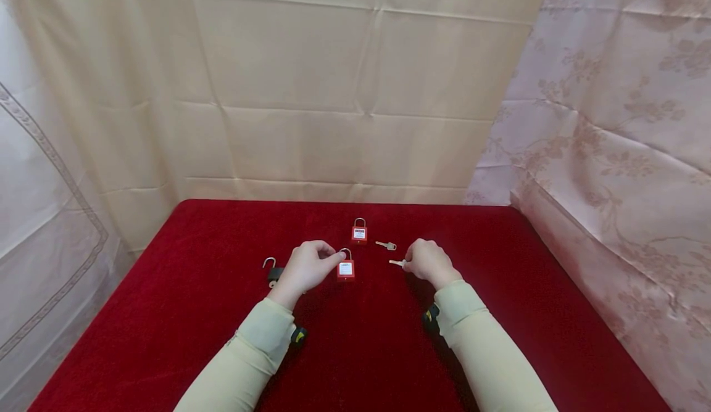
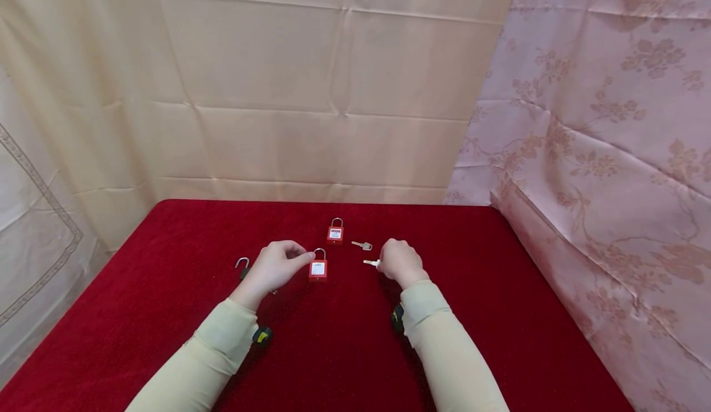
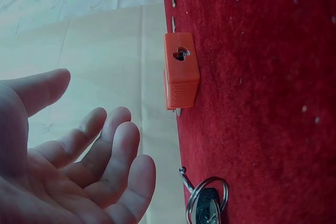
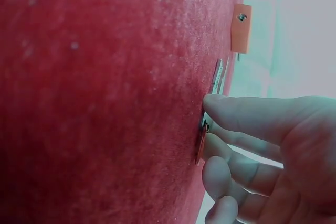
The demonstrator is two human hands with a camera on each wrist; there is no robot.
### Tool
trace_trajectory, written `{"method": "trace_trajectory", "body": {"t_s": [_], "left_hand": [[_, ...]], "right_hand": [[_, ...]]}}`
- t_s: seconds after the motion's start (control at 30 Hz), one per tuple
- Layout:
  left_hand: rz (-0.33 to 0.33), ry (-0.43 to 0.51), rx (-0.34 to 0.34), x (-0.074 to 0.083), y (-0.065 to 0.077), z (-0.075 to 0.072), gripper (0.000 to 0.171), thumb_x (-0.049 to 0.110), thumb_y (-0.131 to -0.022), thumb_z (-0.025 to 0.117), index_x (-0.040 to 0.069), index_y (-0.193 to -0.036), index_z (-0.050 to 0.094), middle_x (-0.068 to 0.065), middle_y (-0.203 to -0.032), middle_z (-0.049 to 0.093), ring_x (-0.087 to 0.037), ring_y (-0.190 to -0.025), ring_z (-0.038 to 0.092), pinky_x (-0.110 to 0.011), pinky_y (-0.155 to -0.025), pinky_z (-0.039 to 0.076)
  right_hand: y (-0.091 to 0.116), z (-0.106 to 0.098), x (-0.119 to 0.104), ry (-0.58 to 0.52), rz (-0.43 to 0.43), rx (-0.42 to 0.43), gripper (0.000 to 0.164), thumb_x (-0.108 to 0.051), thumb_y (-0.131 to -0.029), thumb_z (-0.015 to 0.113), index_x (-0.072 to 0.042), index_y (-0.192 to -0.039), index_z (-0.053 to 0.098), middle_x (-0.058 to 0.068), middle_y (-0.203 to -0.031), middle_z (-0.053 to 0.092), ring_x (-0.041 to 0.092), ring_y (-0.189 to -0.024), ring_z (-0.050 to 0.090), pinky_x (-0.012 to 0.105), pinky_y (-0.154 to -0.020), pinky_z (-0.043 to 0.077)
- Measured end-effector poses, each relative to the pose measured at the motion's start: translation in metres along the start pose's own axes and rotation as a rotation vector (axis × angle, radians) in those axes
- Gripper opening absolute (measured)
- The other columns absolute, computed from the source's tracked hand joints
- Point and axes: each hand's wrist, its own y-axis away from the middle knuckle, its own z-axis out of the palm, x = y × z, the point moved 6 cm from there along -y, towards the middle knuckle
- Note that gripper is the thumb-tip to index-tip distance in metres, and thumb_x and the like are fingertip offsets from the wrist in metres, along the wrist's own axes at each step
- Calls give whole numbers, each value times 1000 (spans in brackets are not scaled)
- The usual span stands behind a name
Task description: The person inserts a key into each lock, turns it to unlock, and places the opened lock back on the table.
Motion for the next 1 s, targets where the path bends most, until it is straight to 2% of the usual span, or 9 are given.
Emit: {"method": "trace_trajectory", "body": {"t_s": [0.3, 0.57, 1.0], "left_hand": [[26, -6, -1, 0, -1, 1, 22, 32, -93, 74, 11, -99, 75, 0, -91, 70, -18, -84, 63, -39, -75, 52], [11, 2, -10, -1, -1, 1, 23, 33, -94, 74, 11, -101, 75, 0, -92, 70, -18, -84, 62, -39, -75, 52], [3, 12, -18, -2, -1, 2, 23, 33, -94, 73, 12, -101, 75, 0, -92, 70, -18, -84, 62, -39, -75, 52]], "right_hand": [[1, -5, -1, -2, -2, 8, 9, -15, -86, 81, -12, -83, 73, 2, -76, 65, 22, -68, 59, 38, -61, 50], [2, -7, -3, 32, 4, -3, 13, -16, -84, 84, -15, -77, 73, 1, -74, 65, 21, -67, 59, 38, -59, 49], [3, -5, -3, 33, -18, -2, 5, -15, -85, 83, -13, -86, 78, 3, -83, 69, 22, -72, 60, 39, -63, 52]]}}
